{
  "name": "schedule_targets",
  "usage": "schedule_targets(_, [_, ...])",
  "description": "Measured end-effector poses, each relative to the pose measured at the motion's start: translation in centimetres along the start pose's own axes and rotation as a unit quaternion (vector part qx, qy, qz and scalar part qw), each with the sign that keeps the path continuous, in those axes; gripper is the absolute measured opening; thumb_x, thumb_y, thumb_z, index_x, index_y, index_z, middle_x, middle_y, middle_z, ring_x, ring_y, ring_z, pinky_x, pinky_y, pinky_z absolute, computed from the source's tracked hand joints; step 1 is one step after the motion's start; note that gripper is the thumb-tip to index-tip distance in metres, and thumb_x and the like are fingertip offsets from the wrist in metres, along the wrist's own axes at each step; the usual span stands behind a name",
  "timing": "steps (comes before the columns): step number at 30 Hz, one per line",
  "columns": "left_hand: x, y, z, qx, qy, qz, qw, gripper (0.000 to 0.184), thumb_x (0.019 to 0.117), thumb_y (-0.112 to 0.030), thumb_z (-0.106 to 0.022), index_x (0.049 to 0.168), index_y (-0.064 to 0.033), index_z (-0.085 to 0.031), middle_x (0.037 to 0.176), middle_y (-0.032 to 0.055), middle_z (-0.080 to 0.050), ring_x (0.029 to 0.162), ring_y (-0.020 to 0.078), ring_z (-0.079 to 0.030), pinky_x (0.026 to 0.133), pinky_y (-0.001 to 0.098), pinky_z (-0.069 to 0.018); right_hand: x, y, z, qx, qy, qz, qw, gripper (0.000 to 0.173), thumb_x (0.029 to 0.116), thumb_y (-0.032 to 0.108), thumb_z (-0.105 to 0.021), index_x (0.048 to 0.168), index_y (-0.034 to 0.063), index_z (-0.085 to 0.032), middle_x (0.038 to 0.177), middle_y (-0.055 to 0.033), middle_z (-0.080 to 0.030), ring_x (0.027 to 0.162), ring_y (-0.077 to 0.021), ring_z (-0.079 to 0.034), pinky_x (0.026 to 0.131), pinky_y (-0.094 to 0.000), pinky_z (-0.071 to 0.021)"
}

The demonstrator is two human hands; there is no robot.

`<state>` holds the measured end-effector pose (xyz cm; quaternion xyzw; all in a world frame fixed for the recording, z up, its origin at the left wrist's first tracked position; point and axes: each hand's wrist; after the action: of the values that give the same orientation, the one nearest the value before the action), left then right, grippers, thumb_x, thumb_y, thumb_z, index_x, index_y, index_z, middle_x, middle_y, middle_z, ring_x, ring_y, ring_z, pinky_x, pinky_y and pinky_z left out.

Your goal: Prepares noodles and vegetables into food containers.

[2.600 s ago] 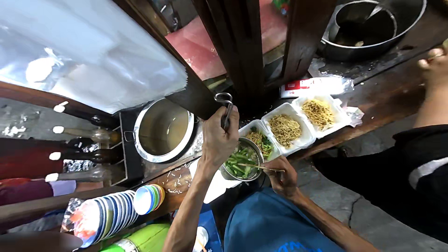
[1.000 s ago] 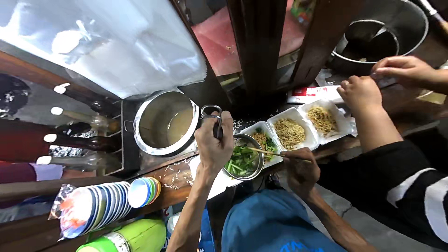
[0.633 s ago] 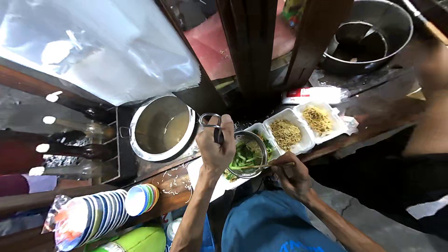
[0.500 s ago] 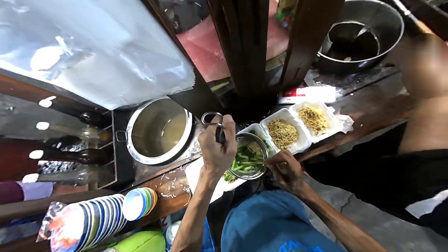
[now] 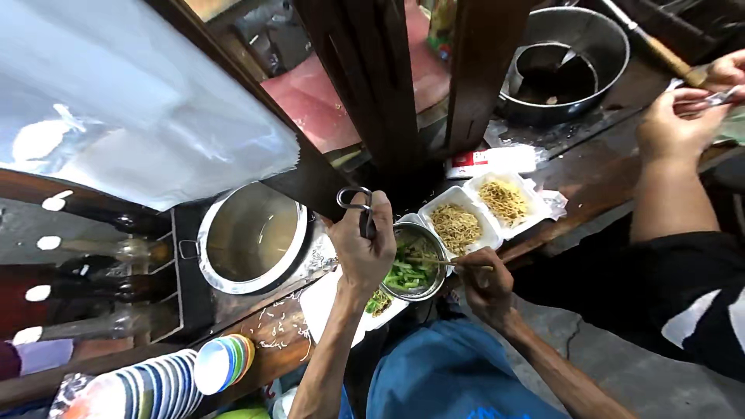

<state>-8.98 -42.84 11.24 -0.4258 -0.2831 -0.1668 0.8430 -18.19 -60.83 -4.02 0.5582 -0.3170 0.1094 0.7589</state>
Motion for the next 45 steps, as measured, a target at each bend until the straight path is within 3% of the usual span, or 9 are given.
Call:
schedule_targets(5, [0.5, -0.4, -0.9, 0.013, -0.003, -0.013, 1.0, 0.039, 0.1091, -0.028, -0.043, 0.074, -0.012, -0.047, 0.054, -0.0074, -0.034, 0.044, -0.001, -0.034, 0.044, 0.0164, -0.0317, 0.1, 1.4, 1.4, 0.047, -0.021, -0.03, 0.998, 0.014, 0.1003, 0.02, -0.065, 0.114, 0.0167, -0.064, 0.101, 0.0053, -0.066, 0.095, -0.0024, -0.064, 0.087, -0.0202, -0.0547])
schedule_targets(8, [1.1, -1.2, -1.8, -0.022, 0.022, -0.002, 1.0, 0.035, 0.1082, -0.022, -0.045, 0.075, -0.012, -0.046, 0.056, -0.0084, -0.033, 0.044, -0.0036, -0.032, 0.043, 0.0127, -0.0301, -0.3, 0.6, 1.5, 0.028, 0.004, -0.025, 0.999, 0.011, 0.0986, 0.018, -0.066, 0.108, 0.0145, -0.062, 0.097, 0.0017, -0.068, 0.094, -0.007, -0.064, 0.089, -0.025, -0.0538])
schedule_targets(14, [1.8, -2.5, -5.0, -0.025, 0.106, 0.011, 0.994, 0.027, 0.1047, -0.016, -0.051, 0.081, -0.0043, -0.056, 0.057, -0.0051, -0.042, 0.046, -0.0025, -0.038, 0.045, 0.0127, -0.0342, -1.5, -2.3, 1.6, -0.025, -0.045, 0.008, 0.999, 0.008, 0.1011, 0.019, -0.062, 0.108, 0.0153, -0.062, 0.097, 0.0025, -0.068, 0.095, -0.0067, -0.064, 0.09, -0.0229, -0.0524])
schedule_targets(22, [3.2, -3.4, -7.4, 0.002, 0.146, 0.006, 0.989, 0.029, 0.1066, -0.02, -0.051, 0.08, -0.0085, -0.052, 0.057, -0.0052, -0.04, 0.045, -0.0011, -0.037, 0.044, 0.0141, -0.0326, -0.4, -1.3, 4.5, -0.033, -0.062, -0.004, 0.998, 0.012, 0.1021, 0.021, -0.062, 0.113, 0.0162, -0.061, 0.101, 0.004, -0.069, 0.098, -0.0058, -0.063, 0.092, -0.0234, -0.0515])
schedule_targets(27, [3.4, -4.0, -8.5, 0.001, 0.176, 0.016, 0.984, 0.027, 0.1058, -0.021, -0.054, 0.082, -0.0085, -0.054, 0.055, -0.0044, -0.041, 0.043, 0.0012, -0.037, 0.042, 0.0164, -0.0329, -0.1, -2.6, 4.1, -0.032, -0.016, -0.005, 0.999, 0.008, 0.0989, 0.017, -0.063, 0.104, 0.0119, -0.062, 0.093, -0.0007, -0.067, 0.093, -0.0091, -0.062, 0.09, -0.0244, -0.0515])
schedule_targets(45, [4.4, -3.9, -10.4, 0.018, 0.202, 0.036, 0.979, 0.029, 0.1063, -0.023, -0.053, 0.081, -0.0095, -0.054, 0.055, -0.0013, -0.043, 0.041, 0.0038, -0.037, 0.04, 0.0179, -0.0317, 0.0, -3.7, 5.8, -0.087, -0.111, 0.02, 0.99, 0.011, 0.1033, 0.021, -0.06, 0.113, 0.0162, -0.059, 0.101, 0.0029, -0.066, 0.097, -0.0066, -0.063, 0.092, -0.0231, -0.0508])
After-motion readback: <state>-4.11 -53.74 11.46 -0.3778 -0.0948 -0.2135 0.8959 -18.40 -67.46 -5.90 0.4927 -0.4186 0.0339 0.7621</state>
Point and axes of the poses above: each hand's wrist, its own x-axis towards the middle knuckle, its own z-axis out of the back of the hand, y = z × x
